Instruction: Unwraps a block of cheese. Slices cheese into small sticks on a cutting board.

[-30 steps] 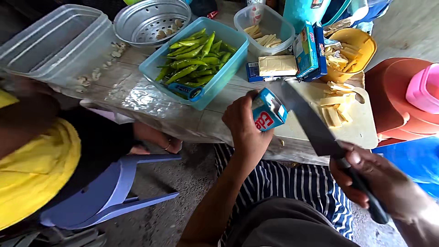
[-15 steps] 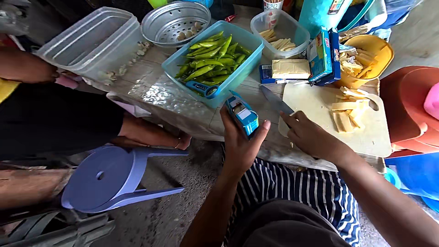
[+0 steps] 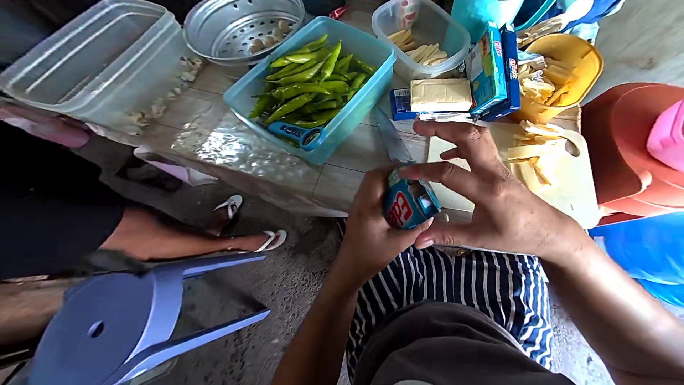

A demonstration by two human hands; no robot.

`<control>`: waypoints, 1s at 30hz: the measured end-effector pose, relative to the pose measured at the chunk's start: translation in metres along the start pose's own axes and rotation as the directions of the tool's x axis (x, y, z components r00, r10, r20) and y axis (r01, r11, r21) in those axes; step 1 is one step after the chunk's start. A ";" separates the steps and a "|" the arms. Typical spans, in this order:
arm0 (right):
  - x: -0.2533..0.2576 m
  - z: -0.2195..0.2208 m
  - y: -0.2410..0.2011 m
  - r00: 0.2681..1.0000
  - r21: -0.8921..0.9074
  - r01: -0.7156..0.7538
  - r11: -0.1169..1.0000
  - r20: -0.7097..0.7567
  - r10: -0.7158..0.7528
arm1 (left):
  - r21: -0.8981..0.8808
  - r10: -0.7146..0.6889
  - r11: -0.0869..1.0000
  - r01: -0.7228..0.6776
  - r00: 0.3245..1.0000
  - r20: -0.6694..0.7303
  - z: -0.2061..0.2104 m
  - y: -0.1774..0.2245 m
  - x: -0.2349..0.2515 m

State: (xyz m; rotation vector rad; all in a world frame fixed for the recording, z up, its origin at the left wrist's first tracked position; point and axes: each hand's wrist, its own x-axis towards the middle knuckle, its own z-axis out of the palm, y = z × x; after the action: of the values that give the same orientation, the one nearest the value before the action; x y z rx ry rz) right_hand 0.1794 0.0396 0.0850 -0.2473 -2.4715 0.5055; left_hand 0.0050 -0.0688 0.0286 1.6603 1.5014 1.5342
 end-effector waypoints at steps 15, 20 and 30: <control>-0.042 -0.002 -0.002 0.963 -0.278 -0.052 0.959 -0.267 -0.025 | 0.059 -0.004 0.998 -0.001 0.996 0.089 0.022 0.015 0.015; -0.057 -0.003 0.001 0.953 -0.135 -0.155 0.979 -0.283 0.112 | 0.236 0.009 0.971 -0.037 0.993 0.118 0.031 0.023 0.020; -0.078 0.034 -0.009 0.546 0.997 -0.065 -0.050 0.078 0.834 | 0.755 -0.173 0.171 -0.634 0.735 0.656 0.072 0.119 0.077</control>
State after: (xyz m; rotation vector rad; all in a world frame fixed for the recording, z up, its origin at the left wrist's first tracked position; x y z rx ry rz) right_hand 0.2215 -0.0013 0.0226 -0.6601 -0.8107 1.9221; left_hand 0.1029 -0.0149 0.1411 2.8206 1.9036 -0.3872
